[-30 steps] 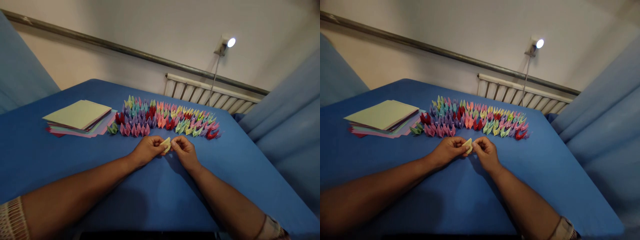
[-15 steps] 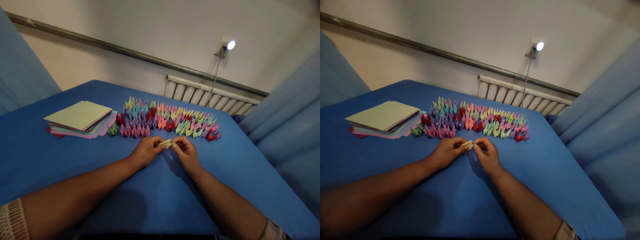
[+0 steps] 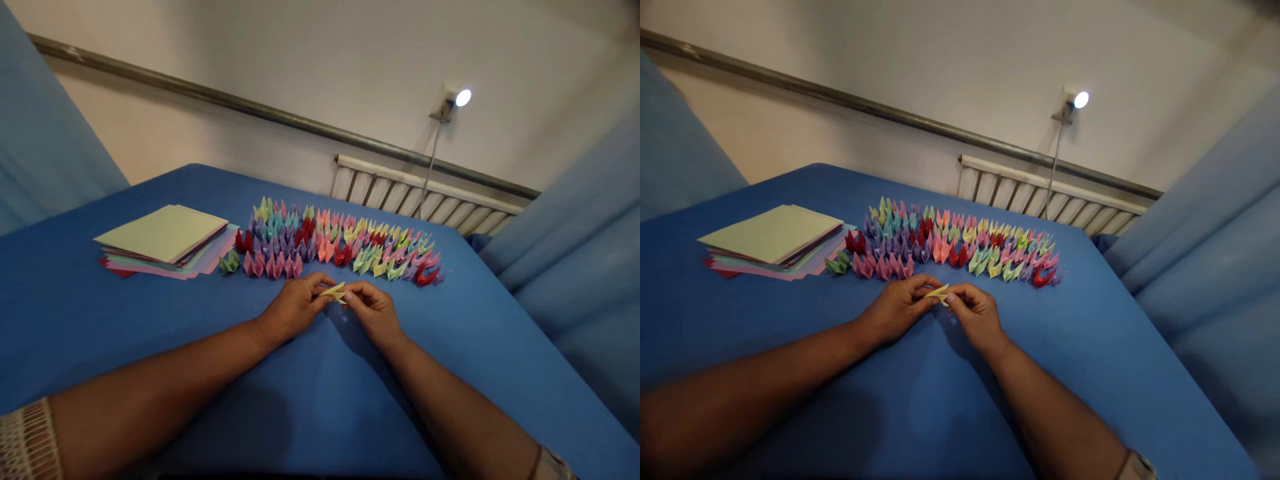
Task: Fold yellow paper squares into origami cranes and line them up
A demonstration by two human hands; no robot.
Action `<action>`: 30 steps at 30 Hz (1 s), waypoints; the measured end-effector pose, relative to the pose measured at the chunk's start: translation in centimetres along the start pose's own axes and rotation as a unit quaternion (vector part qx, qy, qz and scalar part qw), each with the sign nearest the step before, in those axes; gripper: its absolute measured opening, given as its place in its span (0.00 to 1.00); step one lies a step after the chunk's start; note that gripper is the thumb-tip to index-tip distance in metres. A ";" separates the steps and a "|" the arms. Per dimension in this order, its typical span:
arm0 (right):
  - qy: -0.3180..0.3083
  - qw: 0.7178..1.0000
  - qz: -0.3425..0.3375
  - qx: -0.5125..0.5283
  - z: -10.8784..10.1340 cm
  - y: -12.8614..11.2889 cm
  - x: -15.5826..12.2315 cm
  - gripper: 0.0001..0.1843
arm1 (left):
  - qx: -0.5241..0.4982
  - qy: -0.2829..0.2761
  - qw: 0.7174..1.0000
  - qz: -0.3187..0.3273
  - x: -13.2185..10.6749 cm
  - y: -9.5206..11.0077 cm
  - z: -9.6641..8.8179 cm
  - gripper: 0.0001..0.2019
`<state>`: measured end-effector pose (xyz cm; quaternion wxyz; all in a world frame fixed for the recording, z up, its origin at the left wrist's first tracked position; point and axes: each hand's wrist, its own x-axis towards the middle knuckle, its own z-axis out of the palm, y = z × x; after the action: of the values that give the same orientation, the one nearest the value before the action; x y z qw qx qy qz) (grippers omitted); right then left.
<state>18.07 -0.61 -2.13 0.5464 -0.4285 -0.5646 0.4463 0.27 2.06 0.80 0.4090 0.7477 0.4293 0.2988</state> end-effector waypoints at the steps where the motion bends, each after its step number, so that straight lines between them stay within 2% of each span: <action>1: -0.002 1.000 0.003 0.000 -0.1 0.0 0.1 0.11 | -0.004 -0.007 1.000 -0.002 0.0 0.1 0.0 0.10; 5: 0.001 1.000 0.017 0.017 -0.3 0.1 0.3 0.11 | -0.013 -0.031 0.999 -0.001 -0.1 0.4 0.2 0.09; 9: 0.005 1.000 -0.003 0.017 -0.2 0.4 0.4 0.08 | -0.009 -0.040 0.999 0.001 -0.2 0.5 0.2 0.10; 12: -0.010 0.997 -0.048 -0.051 -0.4 0.4 0.3 0.04 | 0.007 -0.039 0.999 0.007 -0.1 0.5 0.1 0.11; 15: -0.023 0.980 -0.126 -0.153 -0.8 -0.1 0.4 0.03 | 0.029 -0.045 0.998 0.016 -0.1 0.3 0.2 0.10; 18: -0.034 0.957 -0.193 -0.212 -1.3 -0.8 0.5 0.03 | 0.038 -0.073 0.996 0.024 -0.1 -0.1 0.3 0.10; 20: -0.054 0.951 -0.209 -0.223 -1.5 -1.1 0.6 0.02 | 0.040 -0.098 0.994 0.023 -0.1 -0.3 0.5 0.10; 25: -0.095 0.963 -0.157 -0.198 -1.6 -1.6 0.6 0.02 | 0.012 -0.140 0.990 0.006 -0.2 -0.8 0.9 0.10; 30: -0.098 0.981 -0.100 -0.131 -1.0 -1.9 0.5 0.06 | -0.095 -0.166 0.979 -0.066 -0.4 -0.5 1.3 0.11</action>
<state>19.10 -0.49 -0.15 0.4691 -0.3920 -0.7093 0.3511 0.95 1.40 -0.28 0.5625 0.7145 0.3739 0.1826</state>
